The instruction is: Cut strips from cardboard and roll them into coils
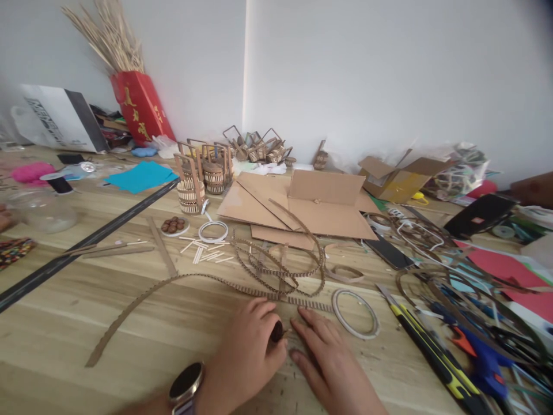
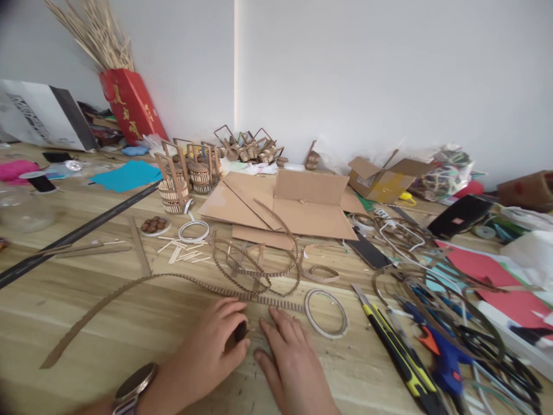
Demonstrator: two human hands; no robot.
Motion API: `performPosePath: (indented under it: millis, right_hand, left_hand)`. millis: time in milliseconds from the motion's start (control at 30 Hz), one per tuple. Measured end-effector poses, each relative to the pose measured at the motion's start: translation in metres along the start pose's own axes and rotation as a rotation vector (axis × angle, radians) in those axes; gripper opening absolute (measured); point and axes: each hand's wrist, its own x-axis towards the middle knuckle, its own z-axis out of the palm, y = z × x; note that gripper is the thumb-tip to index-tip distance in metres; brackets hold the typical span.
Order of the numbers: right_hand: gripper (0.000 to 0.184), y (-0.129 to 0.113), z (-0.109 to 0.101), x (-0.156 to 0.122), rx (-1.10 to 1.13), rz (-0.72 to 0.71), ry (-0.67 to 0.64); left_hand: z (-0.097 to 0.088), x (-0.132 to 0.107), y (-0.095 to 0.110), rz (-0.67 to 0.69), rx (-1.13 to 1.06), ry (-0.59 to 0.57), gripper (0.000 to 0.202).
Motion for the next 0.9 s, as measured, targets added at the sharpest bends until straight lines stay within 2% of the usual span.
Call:
performPosePath:
  millis: [200,367,500,567,633,733,833,900]
  right_hand:
    - [0.036,-0.001,-0.001,-0.002,-0.037,-0.024,0.044]
    - [0.028,0.001,0.002,-0.003,-0.103,-0.055,0.175]
    - [0.03,0.014,0.002,-0.004,-0.313,0.087,0.368]
    - [0.033,0.023,0.001,-0.007,-0.434,0.178,0.381]
    - [0.04,0.03,-0.001,-0.009,-0.495,0.235,0.323]
    - [0.047,0.033,-0.009,-0.01,-0.463,0.236,0.291]
    - [0.037,0.026,-0.019,-0.007,-0.324,0.193,0.43]
    - [0.031,0.018,-0.024,-0.006,-0.153,0.158,0.528]
  left_hand:
    - [0.0,0.0,0.002,-0.019,0.019,-0.018,0.018]
    - [0.0,0.001,0.001,-0.031,0.033,-0.037,0.019]
    - [-0.002,0.001,0.001,-0.04,0.04,-0.079,0.017]
    - [-0.003,0.001,0.002,-0.038,0.035,-0.089,0.015]
    - [-0.004,0.001,0.003,-0.033,0.038,-0.087,0.014]
    - [-0.005,0.001,0.004,-0.033,0.034,-0.083,0.014]
    - [-0.007,0.0,0.006,-0.033,-0.016,-0.079,0.016]
    - [-0.008,0.0,0.007,-0.016,-0.092,-0.071,0.019]
